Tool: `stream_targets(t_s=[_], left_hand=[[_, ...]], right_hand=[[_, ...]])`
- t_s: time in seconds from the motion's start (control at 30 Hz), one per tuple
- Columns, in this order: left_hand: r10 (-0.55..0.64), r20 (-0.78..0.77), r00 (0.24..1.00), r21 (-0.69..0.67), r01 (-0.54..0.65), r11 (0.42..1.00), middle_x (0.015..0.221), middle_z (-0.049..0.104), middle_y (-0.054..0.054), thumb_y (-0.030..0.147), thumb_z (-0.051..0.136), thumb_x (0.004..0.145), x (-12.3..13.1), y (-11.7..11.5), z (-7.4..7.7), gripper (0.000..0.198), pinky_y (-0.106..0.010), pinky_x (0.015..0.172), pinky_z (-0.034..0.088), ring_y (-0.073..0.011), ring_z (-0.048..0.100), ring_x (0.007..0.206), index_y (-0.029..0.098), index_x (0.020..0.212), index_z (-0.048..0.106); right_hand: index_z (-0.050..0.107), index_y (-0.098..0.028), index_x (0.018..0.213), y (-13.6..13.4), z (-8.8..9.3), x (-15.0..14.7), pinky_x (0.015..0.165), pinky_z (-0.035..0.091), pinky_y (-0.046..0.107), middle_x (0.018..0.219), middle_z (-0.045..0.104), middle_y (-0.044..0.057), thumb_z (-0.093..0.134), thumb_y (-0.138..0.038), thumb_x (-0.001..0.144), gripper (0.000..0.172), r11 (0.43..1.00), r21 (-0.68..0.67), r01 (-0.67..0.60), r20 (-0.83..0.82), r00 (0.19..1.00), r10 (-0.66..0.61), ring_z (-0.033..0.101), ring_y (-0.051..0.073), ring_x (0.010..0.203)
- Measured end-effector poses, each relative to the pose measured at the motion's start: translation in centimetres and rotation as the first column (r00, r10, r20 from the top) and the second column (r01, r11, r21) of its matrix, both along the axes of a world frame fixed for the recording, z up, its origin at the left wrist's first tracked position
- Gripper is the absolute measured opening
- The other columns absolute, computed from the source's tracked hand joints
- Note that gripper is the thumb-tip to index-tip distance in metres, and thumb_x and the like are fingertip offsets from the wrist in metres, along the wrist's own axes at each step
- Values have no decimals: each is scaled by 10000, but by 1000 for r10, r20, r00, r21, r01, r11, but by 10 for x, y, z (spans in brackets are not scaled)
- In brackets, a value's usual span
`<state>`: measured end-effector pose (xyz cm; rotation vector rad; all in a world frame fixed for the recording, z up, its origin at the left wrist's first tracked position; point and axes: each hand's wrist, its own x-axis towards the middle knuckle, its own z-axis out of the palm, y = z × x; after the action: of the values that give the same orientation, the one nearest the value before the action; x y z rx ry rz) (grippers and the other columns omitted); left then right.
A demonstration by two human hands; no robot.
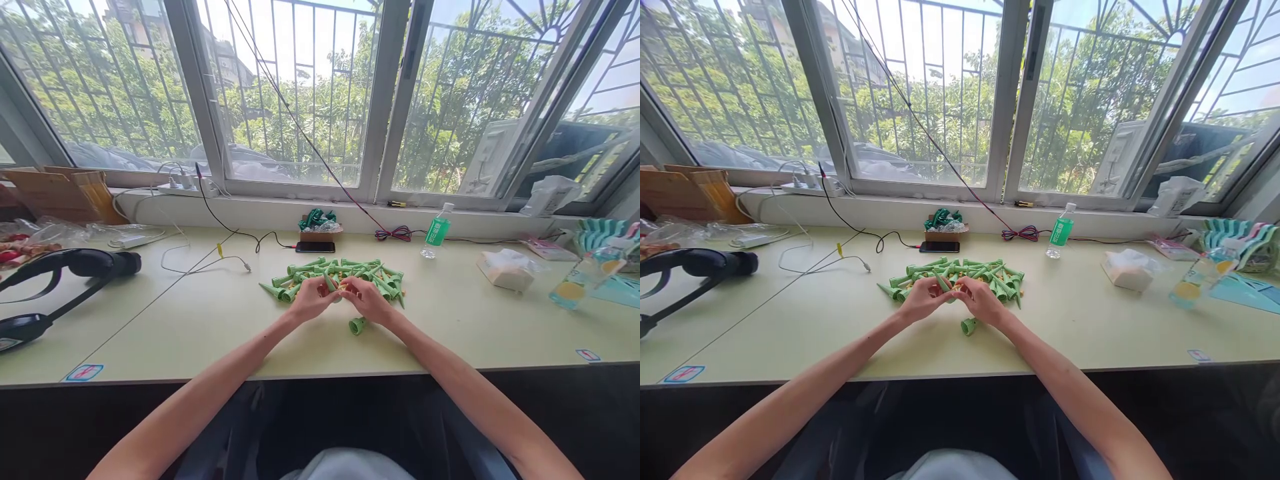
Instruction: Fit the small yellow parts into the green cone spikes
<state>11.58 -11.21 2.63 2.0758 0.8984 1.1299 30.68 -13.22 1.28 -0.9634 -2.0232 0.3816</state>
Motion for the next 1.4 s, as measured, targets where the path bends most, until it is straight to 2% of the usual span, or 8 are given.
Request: stream_targets(t_s=[0.33, 0.7, 0.93, 1.13, 1.23, 1.33, 1.4], left_hand=[[-11, -86, 996, 73, 18, 997, 615, 580, -2, 385, 664, 806, 0, -2, -1, 244, -209, 514, 453, -99, 506, 546, 142, 823, 674], [-33, -181, 983, 232, 76, 970, 719, 556, 7, 246, 632, 841, 2, -7, -1, 86, -196, 534, 439, -84, 508, 579, 177, 832, 683], [-27, -212, 977, 286, 89, 954, 743, 571, 0, 234, 630, 847, 2, -7, -2, 99, -210, 551, 442, -88, 527, 581, 182, 897, 697], [-37, -239, 970, 299, 110, 948, 781, 585, -10, 263, 612, 863, 2, -7, -3, 120, -224, 553, 446, -84, 528, 560, 179, 897, 690], [-26, -243, 970, 309, 103, 945, 772, 581, -9, 270, 599, 870, 2, -7, -4, 129, -223, 548, 441, -83, 519, 556, 182, 898, 688], [-20, -232, 972, 295, 90, 951, 752, 589, -8, 258, 604, 858, 2, -6, -4, 112, -217, 548, 443, -89, 521, 570, 183, 871, 687], [-17, -212, 977, 268, 75, 960, 739, 597, -9, 252, 616, 843, 3, -4, -4, 100, -215, 550, 447, -96, 527, 583, 180, 840, 685]], right_hand=[[580, -174, 891, 0, -1, 2, 574, 356, 222, 627, 528, -28, 468, -413, 961, 273, 1000, 15, 7, 32, 999, -7, 414, 106, 546], [393, -189, 627, 2, -3, 2, 520, 265, 227, 551, 370, -50, 390, -405, 975, 410, 996, 77, 38, 46, 998, -41, 285, 92, 518], [397, -186, 619, 2, -4, 1, 516, 259, 234, 536, 342, -49, 364, -388, 981, 416, 996, 71, 45, 28, 999, -47, 285, 93, 511], [414, -182, 617, 0, -3, -1, 533, 292, 237, 537, 419, -32, 343, -370, 992, 426, 997, 47, 65, 26, 997, -66, 366, 93, 501], [425, -181, 617, 0, -2, -2, 528, 288, 238, 534, 415, -33, 350, -372, 990, 426, 995, 58, 76, 28, 997, -78, 356, 95, 501], [475, -180, 657, -2, 0, -2, 523, 292, 233, 544, 423, -36, 384, -368, 978, 383, 993, 62, 97, 10, 995, -97, 352, 97, 505], [539, -179, 763, -3, 1, -2, 523, 313, 227, 561, 458, -38, 424, -362, 963, 295, 994, 44, 104, -16, 995, -103, 378, 100, 503]])
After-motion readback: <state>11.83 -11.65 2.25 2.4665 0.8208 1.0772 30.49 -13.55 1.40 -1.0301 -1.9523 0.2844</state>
